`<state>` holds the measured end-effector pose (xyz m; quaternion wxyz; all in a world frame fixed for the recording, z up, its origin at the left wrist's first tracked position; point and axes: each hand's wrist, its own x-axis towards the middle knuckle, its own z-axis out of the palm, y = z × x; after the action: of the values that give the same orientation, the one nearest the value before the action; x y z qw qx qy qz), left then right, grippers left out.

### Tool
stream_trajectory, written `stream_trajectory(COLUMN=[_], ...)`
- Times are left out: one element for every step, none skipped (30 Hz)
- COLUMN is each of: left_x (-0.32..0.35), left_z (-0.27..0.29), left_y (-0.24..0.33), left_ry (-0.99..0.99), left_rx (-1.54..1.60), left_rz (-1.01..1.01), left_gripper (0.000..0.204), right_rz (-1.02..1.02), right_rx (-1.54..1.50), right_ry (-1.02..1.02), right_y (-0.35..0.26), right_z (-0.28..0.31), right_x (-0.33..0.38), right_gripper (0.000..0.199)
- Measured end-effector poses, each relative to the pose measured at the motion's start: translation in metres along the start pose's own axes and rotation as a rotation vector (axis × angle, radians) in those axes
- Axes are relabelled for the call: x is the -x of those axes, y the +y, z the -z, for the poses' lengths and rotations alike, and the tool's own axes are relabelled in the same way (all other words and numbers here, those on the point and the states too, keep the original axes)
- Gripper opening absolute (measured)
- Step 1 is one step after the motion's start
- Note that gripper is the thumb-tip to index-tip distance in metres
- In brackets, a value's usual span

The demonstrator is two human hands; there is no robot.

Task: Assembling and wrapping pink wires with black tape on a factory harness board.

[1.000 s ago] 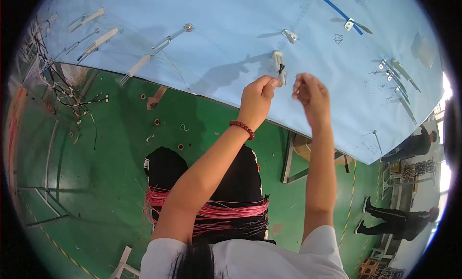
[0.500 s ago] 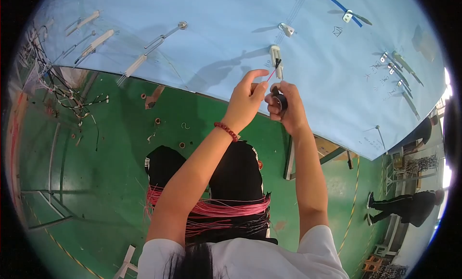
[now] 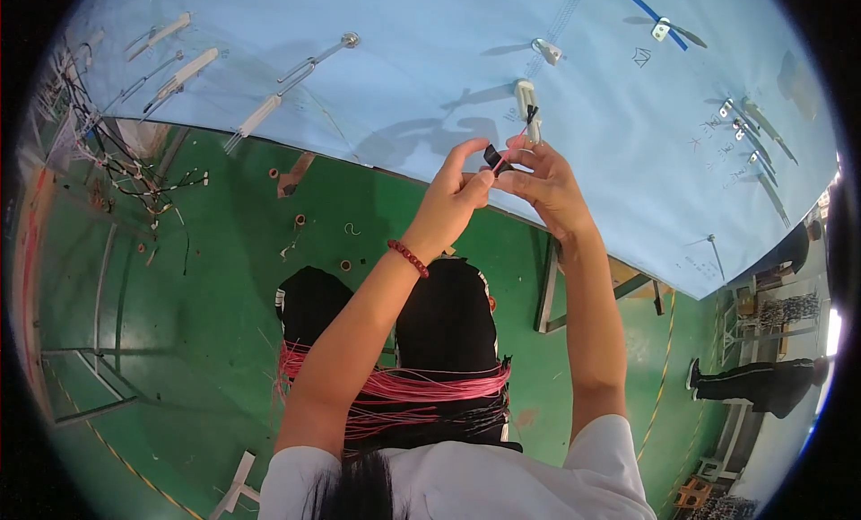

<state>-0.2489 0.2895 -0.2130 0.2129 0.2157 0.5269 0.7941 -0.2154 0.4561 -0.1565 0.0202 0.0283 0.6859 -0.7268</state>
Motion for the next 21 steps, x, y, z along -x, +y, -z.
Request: stream_trajectory(left_x=[0.000, -0.001, -0.001, -0.001, 0.000, 0.001, 0.001, 0.002, 0.002, 0.002, 0.002, 0.001, 0.001, 0.001, 0.001, 0.001, 0.000, 0.000, 0.000, 0.000, 0.000], left_z=[0.000, 0.000, 0.000, -0.002, -0.003, -0.005, -0.006, -0.007, -0.008, -0.007, -0.005, -0.004, -0.004, -0.005, -0.005, -0.006, -0.006, -0.007, -0.008, -0.009, -0.010], left_y=[-0.001, -0.003, -0.004, -0.005, -0.006, -0.006, -0.005, -0.003, -0.002, -0.001, -0.001, -0.001, -0.002, -0.003, -0.004, -0.004, -0.004, -0.005, -0.005, -0.007, -0.008], left_ry=[0.001, 0.006, 0.009, 0.008, 0.050, 0.092, 0.090, 0.076, 0.063, 0.062, 0.046, 0.030, 0.028, 0.037, 0.046, 0.045, 0.043, 0.044, 0.044, 0.068, 0.092], left_rx=[0.000, 0.007, 0.013, 0.012, 0.026, 0.040, 0.039, 0.052, 0.065, 0.064, 0.052, 0.041, 0.040, 0.033, 0.027, 0.026, 0.021, 0.015, 0.014, -0.089, -0.192], left_rz=[0.001, 0.005, 0.009, 0.010, 0.011, 0.012, 0.013, 0.003, -0.006, -0.006, 0.007, 0.020, 0.021, -0.002, -0.026, -0.026, -0.039, -0.054, -0.054, -0.095, -0.137], left_gripper=[0.046, 0.047, 0.047, 0.047, 0.048, 0.049, 0.049, 0.045, 0.041, 0.041, 0.037, 0.032, 0.032, 0.027, 0.023, 0.023, 0.021, 0.020, 0.020, 0.019, 0.017], right_rz=[-0.001, 0.027, 0.056, 0.057, 0.053, 0.048, 0.049, 0.047, 0.044, 0.044, 0.042, 0.039, 0.040, 0.035, 0.030, 0.031, 0.029, 0.026, 0.027, 0.025, 0.023], right_rx=[-0.001, -0.032, -0.064, -0.064, -0.071, -0.077, -0.078, -0.088, -0.099, -0.101, -0.083, -0.064, -0.066, -0.064, -0.061, -0.062, -0.062, -0.062, -0.063, -0.042, -0.022], right_ry=[0.000, 0.006, 0.013, 0.014, 0.003, -0.008, -0.006, -0.001, 0.003, 0.004, -0.002, -0.008, -0.006, -0.009, -0.013, -0.011, -0.004, 0.001, 0.001, 0.016, 0.030], right_y=[0.002, 0.005, 0.006, 0.006, 0.004, 0.003, 0.002, 0.002, 0.002, 0.002, 0.003, 0.004, 0.004, 0.003, 0.003, 0.002, 0.000, -0.001, -0.001, -0.001, -0.001], right_z=[0.000, 0.000, 0.000, 0.000, 0.000, 0.000, 0.001, 0.001, 0.001, 0.002, 0.002, 0.003, 0.003, 0.003, 0.003, 0.003, 0.002, 0.001, 0.001, 0.001, 0.000], right_x=[0.000, 0.000, 0.000, 0.001, 0.003, 0.004, 0.006, 0.007, 0.008, 0.009, 0.009, 0.010, 0.011, 0.011, 0.012, 0.014, 0.016, 0.018, 0.021, 0.024, 0.027], right_gripper=[0.045, 0.043, 0.041, 0.041, 0.040, 0.039, 0.039, 0.038, 0.037, 0.037, 0.036, 0.036, 0.036, 0.035, 0.034, 0.034, 0.034, 0.033, 0.033, 0.032, 0.031])
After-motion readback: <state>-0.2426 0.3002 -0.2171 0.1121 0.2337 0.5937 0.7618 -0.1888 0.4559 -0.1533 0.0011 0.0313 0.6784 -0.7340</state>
